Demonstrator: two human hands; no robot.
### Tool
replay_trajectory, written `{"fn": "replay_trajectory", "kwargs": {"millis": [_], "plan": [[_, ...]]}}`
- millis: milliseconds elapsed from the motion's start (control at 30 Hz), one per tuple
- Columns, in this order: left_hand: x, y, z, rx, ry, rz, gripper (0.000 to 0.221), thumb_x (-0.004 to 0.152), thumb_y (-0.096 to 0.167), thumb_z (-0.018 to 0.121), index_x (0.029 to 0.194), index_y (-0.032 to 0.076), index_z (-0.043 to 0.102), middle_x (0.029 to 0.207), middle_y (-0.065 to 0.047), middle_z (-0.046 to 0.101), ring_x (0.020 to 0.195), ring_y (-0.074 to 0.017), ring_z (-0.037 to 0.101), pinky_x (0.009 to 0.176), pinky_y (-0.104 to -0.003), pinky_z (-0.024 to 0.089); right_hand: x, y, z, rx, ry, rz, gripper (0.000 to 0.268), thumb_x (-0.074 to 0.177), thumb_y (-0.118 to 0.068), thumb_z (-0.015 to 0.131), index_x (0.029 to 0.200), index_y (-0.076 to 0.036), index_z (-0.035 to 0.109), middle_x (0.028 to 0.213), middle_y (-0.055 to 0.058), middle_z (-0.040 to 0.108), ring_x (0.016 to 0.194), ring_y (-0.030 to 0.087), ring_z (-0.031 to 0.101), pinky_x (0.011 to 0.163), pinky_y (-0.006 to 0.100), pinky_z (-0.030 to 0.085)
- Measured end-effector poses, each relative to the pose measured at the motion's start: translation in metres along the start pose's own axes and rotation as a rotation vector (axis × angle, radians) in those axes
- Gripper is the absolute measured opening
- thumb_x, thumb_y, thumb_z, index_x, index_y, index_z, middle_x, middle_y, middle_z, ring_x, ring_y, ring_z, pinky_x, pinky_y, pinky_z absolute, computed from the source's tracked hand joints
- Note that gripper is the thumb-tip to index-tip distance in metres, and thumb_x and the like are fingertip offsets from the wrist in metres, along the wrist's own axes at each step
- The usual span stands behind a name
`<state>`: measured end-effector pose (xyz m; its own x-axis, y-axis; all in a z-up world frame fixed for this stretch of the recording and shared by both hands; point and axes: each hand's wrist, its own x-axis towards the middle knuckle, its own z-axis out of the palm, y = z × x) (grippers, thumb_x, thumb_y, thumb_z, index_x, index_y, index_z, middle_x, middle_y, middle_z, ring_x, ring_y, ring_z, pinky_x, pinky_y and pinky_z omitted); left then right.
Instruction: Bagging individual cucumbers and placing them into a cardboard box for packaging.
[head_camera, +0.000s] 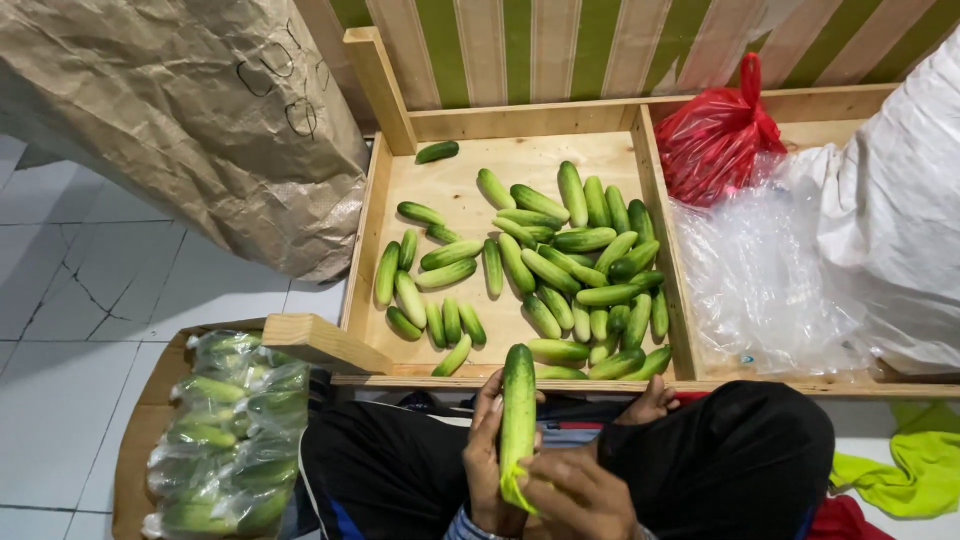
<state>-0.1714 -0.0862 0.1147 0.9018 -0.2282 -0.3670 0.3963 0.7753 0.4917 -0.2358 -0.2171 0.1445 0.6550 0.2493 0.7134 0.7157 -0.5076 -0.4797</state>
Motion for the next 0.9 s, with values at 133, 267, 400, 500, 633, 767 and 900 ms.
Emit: {"fn": "replay_trajectory", "kwargs": {"millis": [133,267,400,500,633,767,900], "plan": [[-0.014,-0.003,0.018,0.052,0.098,0.064,0.045,0.092,0.021,0.064,0.132,0.001,0.063,0.108,-0.016,0.073,0.083,-0.0177,0.064,0.072,-0.027,0.048,0.020,0.017,-0.006,-0.058,0.117,0.009,0.062,0.093,-0.061,0.065,0.111,-0.002,0.070,0.114,0.020,0.075,0.089,0.028,0.079,0.087,0.035,0.058],[-0.020,0.001,0.036,0.069,0.070,-0.073,0.043,0.093,0.022,0.062,0.130,0.001,0.062,0.068,-0.013,0.058,0.048,-0.0178,0.054,0.038,-0.027,0.043,0.044,0.061,-0.009,-0.139,0.270,0.275,0.028,0.095,-0.006,0.065,0.122,-0.003,0.067,0.123,0.018,0.071,0.115,0.031,0.072,0.107,0.039,0.054],[-0.014,-0.006,0.025,-0.007,0.134,0.028,0.037,0.098,0.015,0.056,0.126,-0.006,0.068,0.107,-0.021,0.076,0.090,-0.0248,0.070,0.081,-0.033,0.054,0.039,0.030,-0.005,-0.203,0.205,0.149,0.030,0.103,-0.018,0.047,0.111,-0.002,0.071,0.113,0.016,0.075,0.099,0.033,0.075,0.092,0.041,0.059],[-0.013,0.008,0.019,0.144,0.256,-0.061,0.038,0.098,0.037,0.060,0.090,0.000,0.067,0.060,-0.021,0.062,0.043,-0.0217,0.053,0.042,-0.028,0.040,0.007,-0.003,0.003,-0.101,0.077,-0.069,0.037,0.102,-0.038,0.059,0.101,-0.004,0.075,0.107,0.021,0.075,0.092,0.035,0.079,0.088,0.044,0.062],[-0.014,0.008,0.016,0.226,0.088,-0.058,0.032,0.096,0.032,0.064,0.092,0.001,0.062,0.062,-0.021,0.062,0.044,-0.0215,0.054,0.041,-0.026,0.041,-0.002,0.015,0.004,-0.151,0.032,-0.071,0.030,0.099,-0.035,0.069,0.106,-0.007,0.074,0.108,0.015,0.078,0.095,0.023,0.081,0.085,0.031,0.063],[-0.019,0.000,0.032,0.161,0.023,0.017,0.022,0.100,0.025,0.062,0.085,0.009,0.061,0.065,0.001,0.053,0.056,-0.0078,0.046,0.051,-0.025,0.032,0.041,0.058,-0.009,-0.192,0.239,0.208,0.021,0.097,-0.012,0.063,0.114,-0.003,0.069,0.115,0.016,0.073,0.105,0.029,0.073,0.096,0.037,0.058],[-0.005,-0.020,0.009,0.089,0.176,0.096,0.019,0.101,0.017,0.059,0.093,0.004,0.071,0.086,-0.010,0.072,0.077,-0.0170,0.064,0.071,-0.031,0.050,0.026,0.060,0.001,-0.146,0.207,0.213,0.029,0.101,-0.014,0.059,0.128,-0.006,0.065,0.123,0.018,0.071,0.109,0.034,0.074,0.097,0.040,0.059]]}}
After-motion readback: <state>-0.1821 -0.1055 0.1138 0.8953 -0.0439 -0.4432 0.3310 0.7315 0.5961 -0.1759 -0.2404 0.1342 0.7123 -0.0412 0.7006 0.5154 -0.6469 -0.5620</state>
